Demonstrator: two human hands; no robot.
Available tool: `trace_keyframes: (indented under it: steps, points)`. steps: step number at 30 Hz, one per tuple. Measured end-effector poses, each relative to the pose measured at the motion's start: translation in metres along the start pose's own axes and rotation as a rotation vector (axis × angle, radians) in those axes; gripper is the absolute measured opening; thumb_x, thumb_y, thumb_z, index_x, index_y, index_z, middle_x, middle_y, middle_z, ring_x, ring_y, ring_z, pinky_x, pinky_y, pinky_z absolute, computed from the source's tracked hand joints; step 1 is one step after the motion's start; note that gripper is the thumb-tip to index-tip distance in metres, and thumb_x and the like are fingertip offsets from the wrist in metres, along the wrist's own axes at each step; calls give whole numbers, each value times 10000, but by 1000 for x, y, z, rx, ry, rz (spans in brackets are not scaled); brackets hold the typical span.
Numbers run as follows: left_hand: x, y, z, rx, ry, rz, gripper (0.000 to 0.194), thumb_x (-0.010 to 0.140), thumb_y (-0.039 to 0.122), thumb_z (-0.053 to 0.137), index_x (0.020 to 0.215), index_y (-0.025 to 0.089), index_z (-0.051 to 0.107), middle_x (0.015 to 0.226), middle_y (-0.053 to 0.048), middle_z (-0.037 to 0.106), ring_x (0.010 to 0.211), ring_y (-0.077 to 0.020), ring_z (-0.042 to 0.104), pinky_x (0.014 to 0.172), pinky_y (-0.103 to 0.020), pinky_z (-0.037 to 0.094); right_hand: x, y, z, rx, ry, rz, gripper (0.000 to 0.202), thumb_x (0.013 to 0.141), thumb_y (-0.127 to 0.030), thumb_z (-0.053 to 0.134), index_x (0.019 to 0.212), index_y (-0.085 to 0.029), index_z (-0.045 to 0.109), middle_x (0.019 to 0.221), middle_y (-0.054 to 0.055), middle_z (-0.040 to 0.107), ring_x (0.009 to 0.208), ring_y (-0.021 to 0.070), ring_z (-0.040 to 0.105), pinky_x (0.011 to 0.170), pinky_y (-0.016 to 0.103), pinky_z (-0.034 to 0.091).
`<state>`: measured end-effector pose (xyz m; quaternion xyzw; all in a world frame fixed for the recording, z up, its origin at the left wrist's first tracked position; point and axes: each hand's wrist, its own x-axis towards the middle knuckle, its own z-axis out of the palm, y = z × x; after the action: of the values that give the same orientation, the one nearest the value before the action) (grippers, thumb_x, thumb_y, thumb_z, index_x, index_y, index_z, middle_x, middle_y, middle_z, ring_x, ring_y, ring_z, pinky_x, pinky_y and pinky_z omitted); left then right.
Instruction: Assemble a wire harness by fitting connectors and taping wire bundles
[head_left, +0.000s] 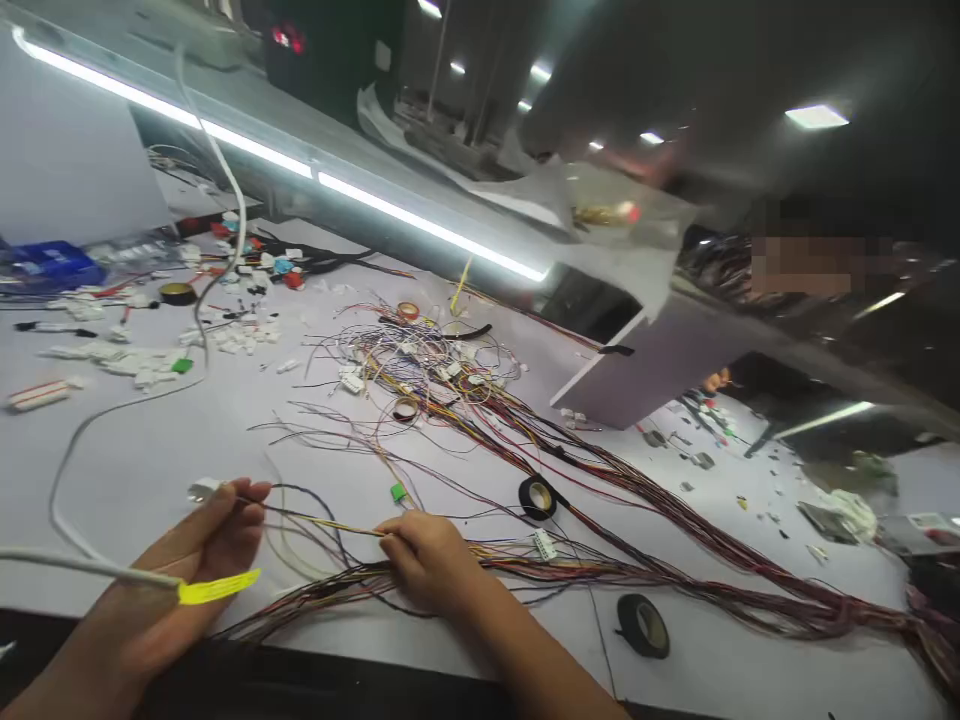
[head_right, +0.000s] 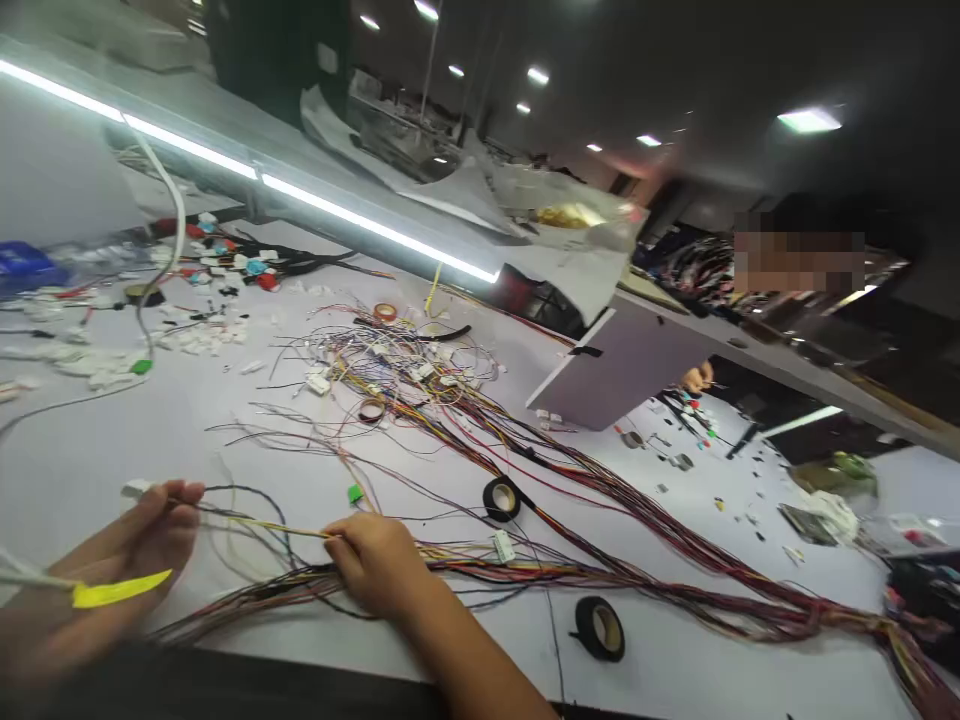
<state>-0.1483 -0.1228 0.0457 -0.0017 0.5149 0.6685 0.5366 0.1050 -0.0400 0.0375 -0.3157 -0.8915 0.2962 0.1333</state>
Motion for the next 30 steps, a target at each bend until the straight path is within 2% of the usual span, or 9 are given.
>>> trace_keyframes:
  steps: [3,7,10,12,16,20,23,25,30]
  points:
    - [-10,5,0,-54,-59,-75,195,847,13,549,800,158,671,727,-4,707,559,-78,651,571,-150,582,-1,-10,1,39,-14,-20,278,927,-299,500,1155,-199,623,908,39,696,832,160,634,774,245,446]
    - [-21,14,1,41,-135,-68,68,741,61,717,781,104,683,775,-72,719,591,-116,669,585,-190,579,29,-48,6,116,-134,-109,382,901,-304,547,1270,-205,543,916,35,685,806,165,617,731,257,437]
    - [-29,18,-5,112,-242,3,313,698,154,783,990,134,673,969,-101,710,663,-138,678,594,-229,556,55,-73,12,178,-213,-100,254,953,-309,439,1078,-206,635,886,34,690,800,167,618,710,266,429]
    - [-39,19,-20,192,-212,125,420,707,227,784,1093,184,623,980,-65,682,651,-125,653,550,-221,507,63,-79,16,210,-211,-42,292,971,-333,394,931,-202,651,799,24,677,752,166,611,677,267,424]
    - [-74,8,-70,672,-120,433,231,828,376,652,956,185,637,756,-4,615,621,-116,573,575,-239,458,54,-71,24,316,-222,-85,258,973,-346,408,956,-221,633,834,12,679,792,154,623,712,258,443]
    - [-96,-27,-115,1387,-225,914,308,745,391,726,1012,241,694,1018,-70,664,983,-251,581,893,-389,446,37,-66,32,306,-247,-228,209,971,-289,422,990,-228,621,928,28,684,852,150,628,754,258,456]
    - [-95,-53,-126,1571,-74,1099,202,831,263,628,1019,285,700,1101,-48,649,1062,-254,541,966,-420,383,33,-68,39,212,-183,-323,206,962,-256,432,945,-217,634,864,41,665,818,164,611,731,274,455]
    - [-94,-59,-126,1533,-34,1110,206,863,172,553,946,271,713,1057,-36,660,1012,-230,556,946,-404,386,34,-69,44,176,-135,-370,204,954,-240,441,939,-207,642,872,54,662,838,175,601,747,287,457]
    - [-98,-34,-106,1243,-342,856,180,844,207,575,900,251,740,773,-22,684,718,-178,611,766,-313,458,35,-70,51,166,-150,-384,223,950,-225,430,994,-189,645,911,69,692,867,184,609,777,299,462]
